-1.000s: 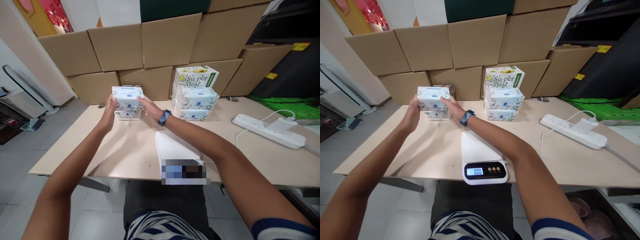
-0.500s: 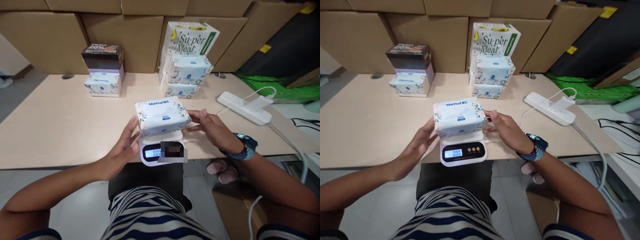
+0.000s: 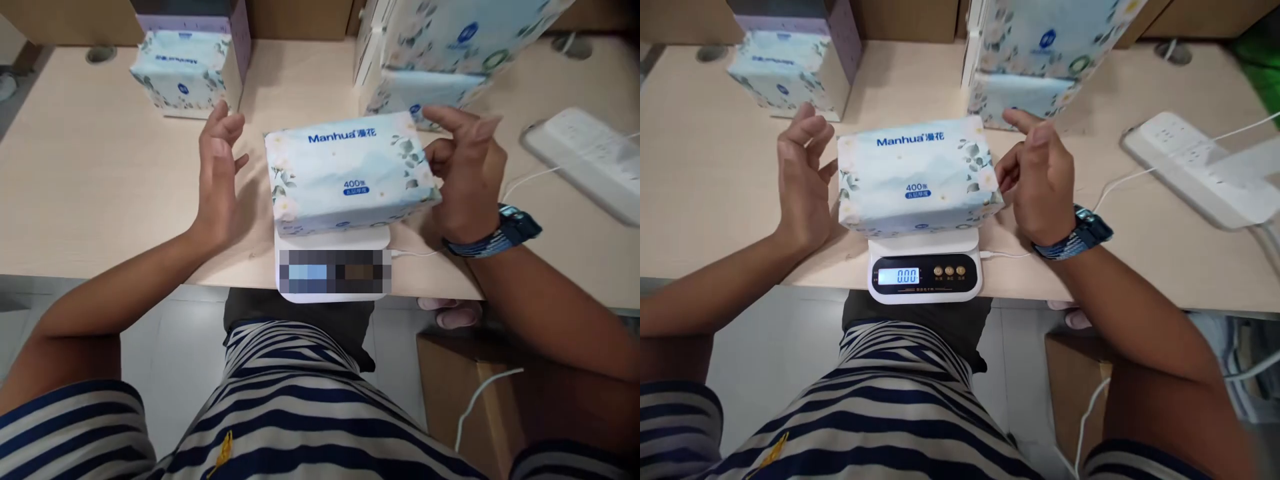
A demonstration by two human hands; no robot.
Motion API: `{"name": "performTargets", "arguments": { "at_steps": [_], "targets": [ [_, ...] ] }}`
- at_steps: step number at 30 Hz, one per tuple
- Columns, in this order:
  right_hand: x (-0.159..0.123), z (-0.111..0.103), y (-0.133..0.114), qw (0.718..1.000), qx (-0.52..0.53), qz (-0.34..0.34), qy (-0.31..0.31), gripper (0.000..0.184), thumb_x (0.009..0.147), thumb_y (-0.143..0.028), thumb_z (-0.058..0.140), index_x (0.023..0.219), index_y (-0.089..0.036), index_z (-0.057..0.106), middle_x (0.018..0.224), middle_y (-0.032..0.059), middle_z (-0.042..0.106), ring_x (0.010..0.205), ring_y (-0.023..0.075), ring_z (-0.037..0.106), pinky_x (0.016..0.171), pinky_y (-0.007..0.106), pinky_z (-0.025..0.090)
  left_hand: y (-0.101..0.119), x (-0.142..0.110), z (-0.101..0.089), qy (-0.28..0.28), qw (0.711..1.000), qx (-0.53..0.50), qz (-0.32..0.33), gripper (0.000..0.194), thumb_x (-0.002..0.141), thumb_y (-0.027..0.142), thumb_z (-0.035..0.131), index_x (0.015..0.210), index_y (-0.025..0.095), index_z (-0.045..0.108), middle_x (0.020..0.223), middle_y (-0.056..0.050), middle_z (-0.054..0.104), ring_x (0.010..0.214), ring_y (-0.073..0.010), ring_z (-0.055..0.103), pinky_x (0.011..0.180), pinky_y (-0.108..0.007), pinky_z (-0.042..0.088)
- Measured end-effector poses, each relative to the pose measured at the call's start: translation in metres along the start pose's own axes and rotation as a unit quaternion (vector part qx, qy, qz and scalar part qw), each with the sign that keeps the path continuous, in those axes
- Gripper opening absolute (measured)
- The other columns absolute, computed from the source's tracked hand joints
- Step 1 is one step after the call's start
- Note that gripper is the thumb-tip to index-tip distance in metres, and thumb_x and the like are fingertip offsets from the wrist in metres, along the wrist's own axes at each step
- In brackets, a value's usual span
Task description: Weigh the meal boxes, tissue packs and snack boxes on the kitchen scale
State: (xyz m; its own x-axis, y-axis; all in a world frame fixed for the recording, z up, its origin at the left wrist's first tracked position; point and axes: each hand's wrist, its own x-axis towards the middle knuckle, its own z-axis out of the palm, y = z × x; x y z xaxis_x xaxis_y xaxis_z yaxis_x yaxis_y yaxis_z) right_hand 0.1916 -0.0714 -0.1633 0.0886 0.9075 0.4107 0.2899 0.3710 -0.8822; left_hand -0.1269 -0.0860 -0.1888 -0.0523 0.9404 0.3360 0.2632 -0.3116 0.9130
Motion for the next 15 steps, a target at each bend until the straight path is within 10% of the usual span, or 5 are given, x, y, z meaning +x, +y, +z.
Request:
{"name": "performTargets", "arguments": {
  "at_steps": [7,12,15],
  "targets": [
    [-0.002,-0.005,-0.002,0.997,-0.035,0.06,-0.036,0.114,0.081,-0.108,0.035,0.141,-0.022,0.079,0.069,0.0055,0.063,0.059,0.0191,0.06,0.059,0.036,0.046,0.023,-0.015,0.002,-0.027,0.999,0.008,-0.04,0.071,0.094,0.098,0.029,0.14,0.053,0.058,0.177,0.019,0.04,0.172,-0.029,0.035,0.138,-0.05,0.047],
    [0.001,0.007,-0.017,0.992,-0.059,0.109,-0.017,0.152,0.064,-0.116,0.015,0.144,-0.002,0.075,0.059,0.0025,0.05,0.053,0.0119,0.046,0.056,0.032,0.037,0.028,-0.019,0.01,-0.045,0.996,0.009,-0.074,0.076,0.1,0.091,0.011,0.146,0.051,0.057,0.171,0.015,0.05,0.172,-0.0331,0.037,0.131,-0.058,0.05],
    [0.001,0.012,-0.016,0.991,-0.074,0.114,-0.008,0.158,0.059,-0.113,0.008,0.142,0.004,0.074,0.054,-0.0009,0.044,0.054,0.0106,0.046,0.055,0.03,0.034,0.019,-0.016,0.011,-0.055,0.994,-0.083,-0.046,0.068,0.097,0.094,0.03,0.138,0.053,0.065,0.17,0.017,0.052,0.171,-0.0319,0.036,0.129,-0.05,0.05]
  ]
}}
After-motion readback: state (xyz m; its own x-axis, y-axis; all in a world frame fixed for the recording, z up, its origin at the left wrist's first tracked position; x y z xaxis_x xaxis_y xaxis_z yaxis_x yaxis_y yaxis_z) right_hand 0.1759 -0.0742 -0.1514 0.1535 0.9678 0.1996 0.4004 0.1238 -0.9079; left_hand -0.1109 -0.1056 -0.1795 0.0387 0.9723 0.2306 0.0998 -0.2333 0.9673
